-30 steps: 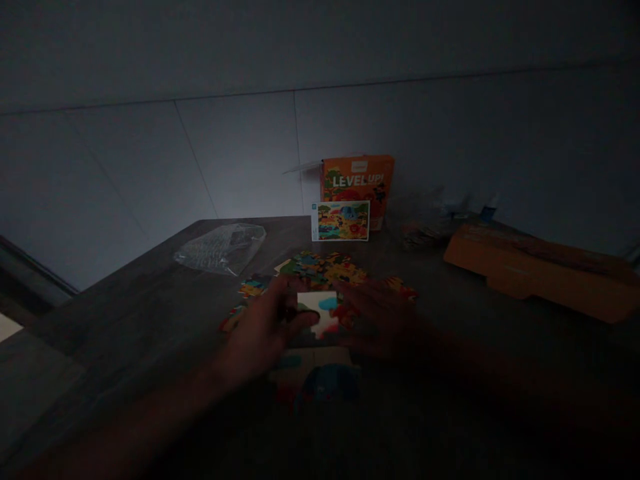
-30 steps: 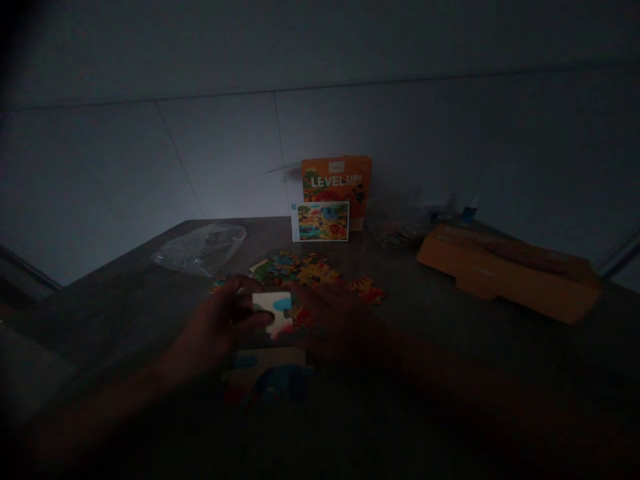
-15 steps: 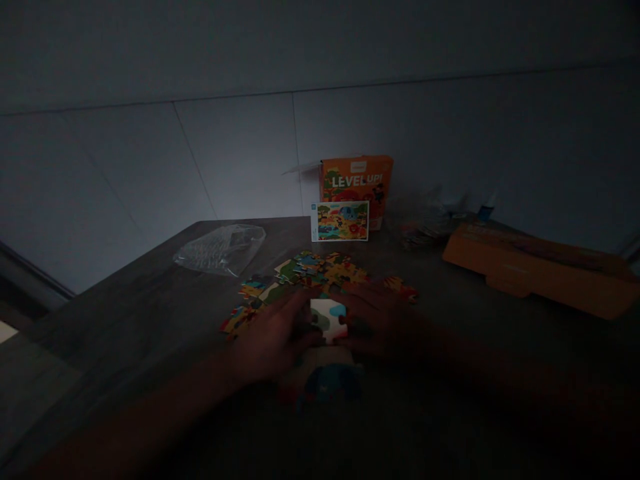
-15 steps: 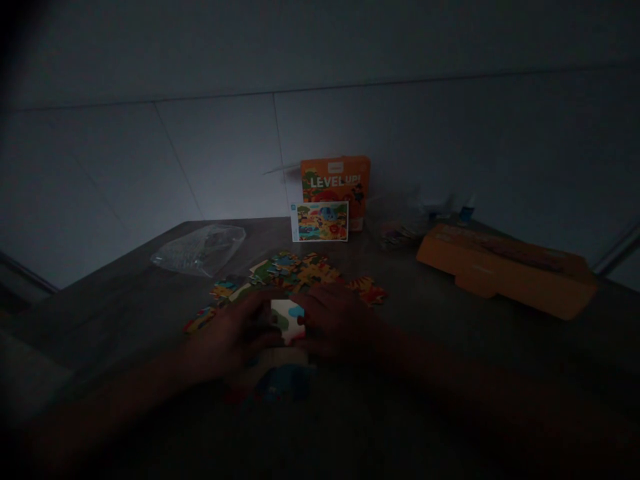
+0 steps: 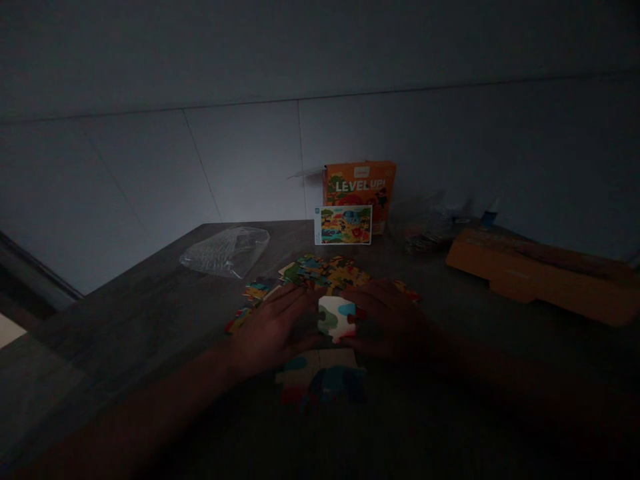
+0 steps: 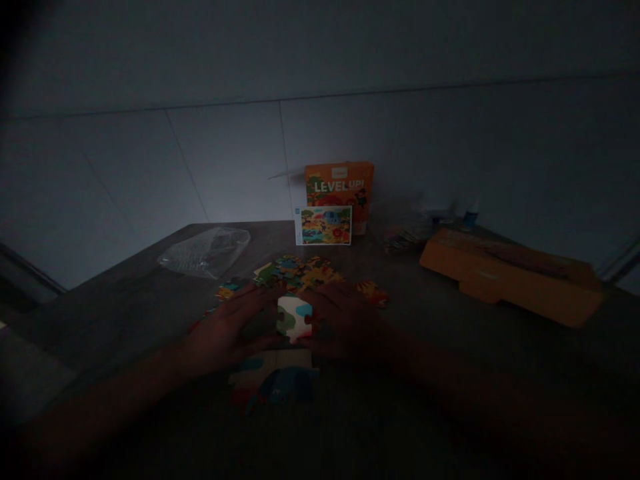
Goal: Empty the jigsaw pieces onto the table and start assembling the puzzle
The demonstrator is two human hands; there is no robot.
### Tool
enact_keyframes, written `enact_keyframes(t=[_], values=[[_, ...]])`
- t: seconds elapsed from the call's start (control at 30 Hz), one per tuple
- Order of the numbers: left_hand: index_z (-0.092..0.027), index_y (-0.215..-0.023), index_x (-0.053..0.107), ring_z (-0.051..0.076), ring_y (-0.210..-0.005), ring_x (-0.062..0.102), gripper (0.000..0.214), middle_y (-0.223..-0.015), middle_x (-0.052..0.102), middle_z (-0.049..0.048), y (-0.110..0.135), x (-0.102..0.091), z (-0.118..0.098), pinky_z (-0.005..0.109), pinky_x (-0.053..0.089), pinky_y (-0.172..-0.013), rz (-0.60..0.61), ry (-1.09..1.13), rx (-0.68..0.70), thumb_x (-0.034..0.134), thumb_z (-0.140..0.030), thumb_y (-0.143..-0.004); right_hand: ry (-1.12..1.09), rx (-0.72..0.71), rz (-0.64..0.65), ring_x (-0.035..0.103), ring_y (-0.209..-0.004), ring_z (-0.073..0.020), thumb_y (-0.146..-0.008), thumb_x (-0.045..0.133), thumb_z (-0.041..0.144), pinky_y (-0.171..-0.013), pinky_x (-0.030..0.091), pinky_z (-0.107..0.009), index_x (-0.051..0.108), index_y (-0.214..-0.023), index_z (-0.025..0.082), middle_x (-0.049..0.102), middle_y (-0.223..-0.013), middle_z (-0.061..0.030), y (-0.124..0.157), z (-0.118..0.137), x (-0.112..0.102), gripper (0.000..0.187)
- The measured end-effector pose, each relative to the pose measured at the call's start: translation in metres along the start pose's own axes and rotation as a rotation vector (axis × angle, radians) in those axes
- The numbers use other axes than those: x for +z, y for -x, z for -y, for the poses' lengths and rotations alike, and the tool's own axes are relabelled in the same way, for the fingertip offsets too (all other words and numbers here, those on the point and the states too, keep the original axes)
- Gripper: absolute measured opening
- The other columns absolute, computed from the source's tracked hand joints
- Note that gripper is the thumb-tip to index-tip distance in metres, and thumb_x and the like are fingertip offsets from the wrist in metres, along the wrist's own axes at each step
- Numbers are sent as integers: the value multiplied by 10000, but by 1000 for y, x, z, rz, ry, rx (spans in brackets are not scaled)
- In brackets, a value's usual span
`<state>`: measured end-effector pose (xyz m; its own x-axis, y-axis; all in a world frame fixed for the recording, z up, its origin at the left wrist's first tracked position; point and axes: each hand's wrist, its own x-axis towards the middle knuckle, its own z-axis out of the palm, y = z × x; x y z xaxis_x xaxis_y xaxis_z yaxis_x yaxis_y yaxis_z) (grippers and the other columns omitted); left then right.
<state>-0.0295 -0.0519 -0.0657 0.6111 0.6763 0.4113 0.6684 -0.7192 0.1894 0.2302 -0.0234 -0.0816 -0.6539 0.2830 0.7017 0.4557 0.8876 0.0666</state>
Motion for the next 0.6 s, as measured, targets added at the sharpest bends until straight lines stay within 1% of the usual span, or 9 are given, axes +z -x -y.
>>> enact_keyframes(t=[0.1, 0.2, 0.27, 0.33, 0.4, 0.47, 0.53, 0.6], values=[[-197, -1381, 453, 261, -1193, 564, 553, -1294, 603, 121, 0, 0, 1, 451, 471, -1028, -7, -19, 33, 626, -388, -892, 9, -11, -9, 637, -963, -269, -870, 619, 488, -814, 527, -425, 534, -1265, 133, 669, -1066, -151, 0, 1, -1, 538], [-186, -1338, 496, 256, -1134, 591, 510, -1201, 649, 115, -1, -1, 2, 448, 484, -1003, -19, -26, 61, 616, -407, -895, 7, -3, -19, 632, -969, -280, -836, 647, 474, -826, 520, -438, 555, -1229, 133, 668, -1068, -153, -1, 2, -1, 529], [-185, -1250, 561, 246, -1087, 603, 385, -1127, 669, 103, -2, -3, 4, 434, 490, -985, -28, -26, 76, 578, -382, -920, 14, 73, -36, 620, -979, -298, -784, 681, 456, -837, 513, -454, 584, -1181, 126, 664, -1060, -157, -1, 2, 1, 525], [-178, -1197, 584, 238, -1060, 603, 301, -1108, 663, 105, -3, -6, 10, 416, 493, -966, -53, -41, 34, 529, -329, -943, 37, 224, -50, 610, -957, -302, -746, 701, 431, -830, 512, -462, 617, -1133, 119, 656, -1028, -152, 0, -3, 4, 504], [-167, -1205, 571, 243, -1049, 591, 306, -1110, 649, 113, -3, -7, 20, 409, 496, -943, -93, -87, -86, 511, -313, -943, 66, 399, -35, 603, -927, -289, -730, 717, 424, -809, 518, -453, 653, -1094, 120, 639, -1002, -142, 3, -11, 8, 478], [-149, -1220, 564, 267, -1057, 576, 354, -1114, 640, 127, -3, -6, 32, 427, 488, -940, -119, -163, -251, 526, -335, -921, 111, 532, -2, 595, -920, -283, -729, 731, 453, -797, 522, -446, 693, -1049, 125, 619, -1002, -142, 8, -22, 13, 460], [-120, -1232, 574, 304, -1107, 557, 427, -1147, 629, 154, -3, -3, 46, 454, 459, -974, -94, -243, -425, 547, -381, -895, 179, 602, 9, 589, -919, -285, -735, 733, 501, -786, 523, -454, 727, -1011, 145, 606, -1006, -147, 13, -32, 19, 451], [-121, -1254, 583, 340, -1180, 526, 514, -1210, 607, 174, -2, 1, 57, 474, 422, -1011, -7, -290, -577, 541, -476, -884, 245, 619, 9, 585, -916, -286, -742, 732, 522, -772, 521, -457, 748, -977, 184, 605, -1009, -144, 18, -38, 23, 412]])
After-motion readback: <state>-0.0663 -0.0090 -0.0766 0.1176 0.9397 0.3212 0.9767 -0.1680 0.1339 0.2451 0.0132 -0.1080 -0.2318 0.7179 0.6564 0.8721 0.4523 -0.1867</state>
